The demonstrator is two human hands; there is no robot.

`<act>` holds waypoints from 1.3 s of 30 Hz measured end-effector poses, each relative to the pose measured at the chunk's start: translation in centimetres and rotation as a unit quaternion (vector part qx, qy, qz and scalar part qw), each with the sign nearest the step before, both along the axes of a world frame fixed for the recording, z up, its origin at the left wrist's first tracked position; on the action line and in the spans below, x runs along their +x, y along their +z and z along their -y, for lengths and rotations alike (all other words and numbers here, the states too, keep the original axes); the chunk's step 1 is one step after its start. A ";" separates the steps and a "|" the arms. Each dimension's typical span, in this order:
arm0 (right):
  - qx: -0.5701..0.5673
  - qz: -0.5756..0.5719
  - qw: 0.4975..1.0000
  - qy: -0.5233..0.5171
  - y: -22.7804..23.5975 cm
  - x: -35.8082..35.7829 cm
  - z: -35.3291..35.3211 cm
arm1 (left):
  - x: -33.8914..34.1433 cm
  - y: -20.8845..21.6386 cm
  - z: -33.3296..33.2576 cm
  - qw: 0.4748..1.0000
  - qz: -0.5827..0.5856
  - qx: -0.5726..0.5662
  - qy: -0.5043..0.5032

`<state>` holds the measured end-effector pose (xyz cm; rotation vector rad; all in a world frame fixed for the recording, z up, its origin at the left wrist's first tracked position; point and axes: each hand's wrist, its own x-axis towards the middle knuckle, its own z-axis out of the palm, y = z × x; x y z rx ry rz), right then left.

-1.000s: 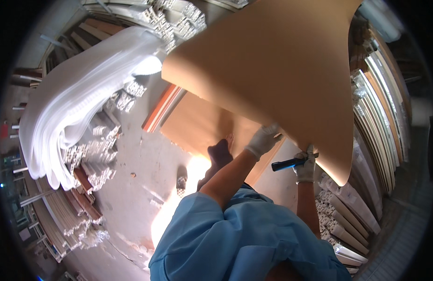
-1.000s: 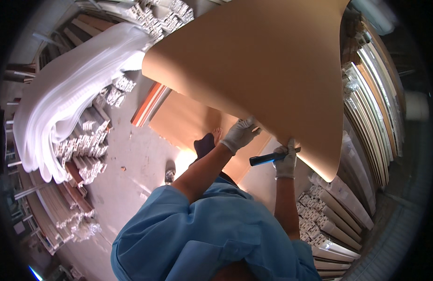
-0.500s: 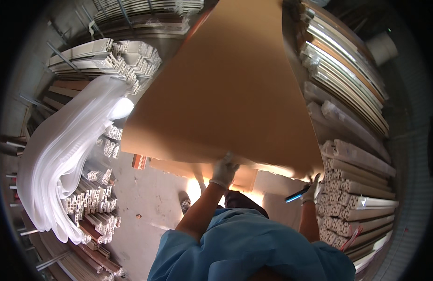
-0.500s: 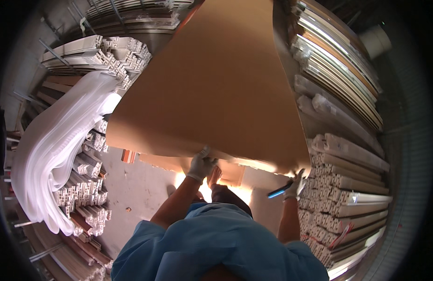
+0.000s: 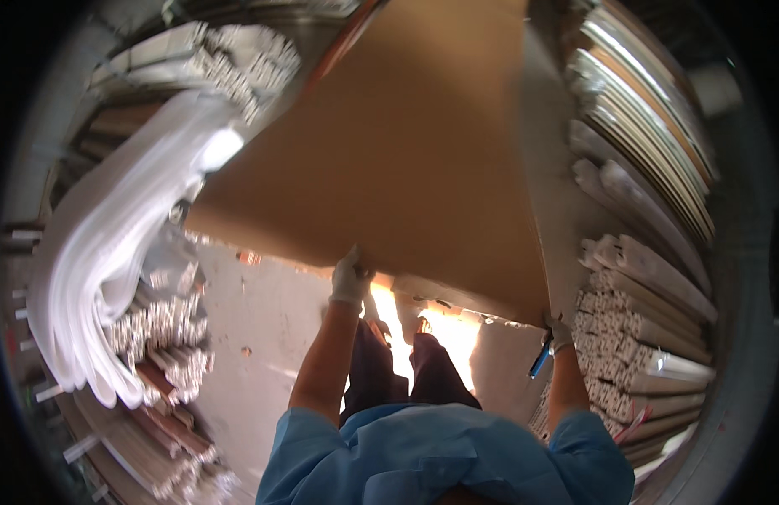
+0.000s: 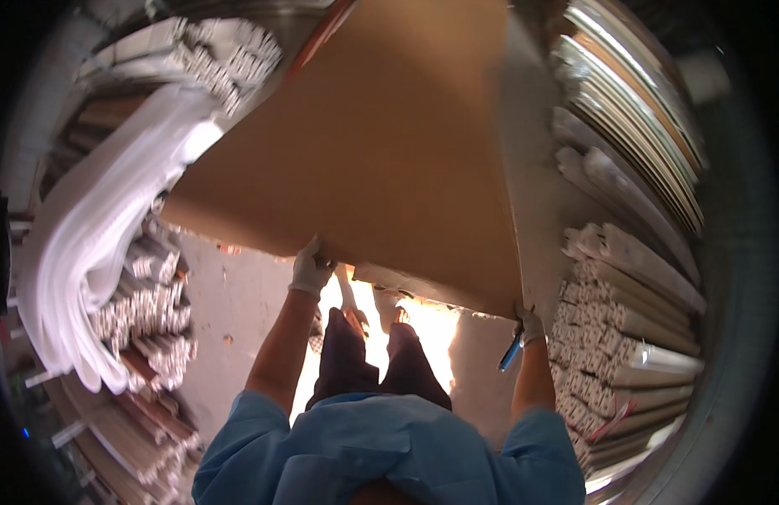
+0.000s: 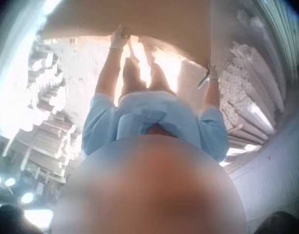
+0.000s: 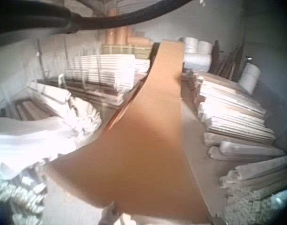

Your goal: The person uses a utility knife to cut a large sheet of brown cardboard into smaller rectangular pieces. They repeatedly position the sheet, score it with the knife, and tear it apart by hand, stacking the cut pieces on the floor.

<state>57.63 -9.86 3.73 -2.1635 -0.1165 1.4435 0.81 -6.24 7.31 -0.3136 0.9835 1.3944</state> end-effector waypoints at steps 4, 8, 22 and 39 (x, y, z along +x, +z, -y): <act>-0.003 -0.049 0.997 0.055 -7.3 -2.4 -0.4 | -2.1 -10.3 0.7 0.989 -0.125 -0.056 0.059; -0.034 -0.034 0.998 0.046 -15.5 -5.1 -0.5 | -3.6 -20.8 1.1 0.977 -0.129 -0.138 0.099; -0.060 0.018 0.995 0.084 -42.1 -6.6 3.5 | -5.0 -50.7 4.5 0.927 -0.206 -0.307 -0.061; -0.122 0.093 0.978 0.140 -51.3 -11.4 8.7 | -9.7 -62.1 12.6 0.880 -0.258 -0.383 -0.107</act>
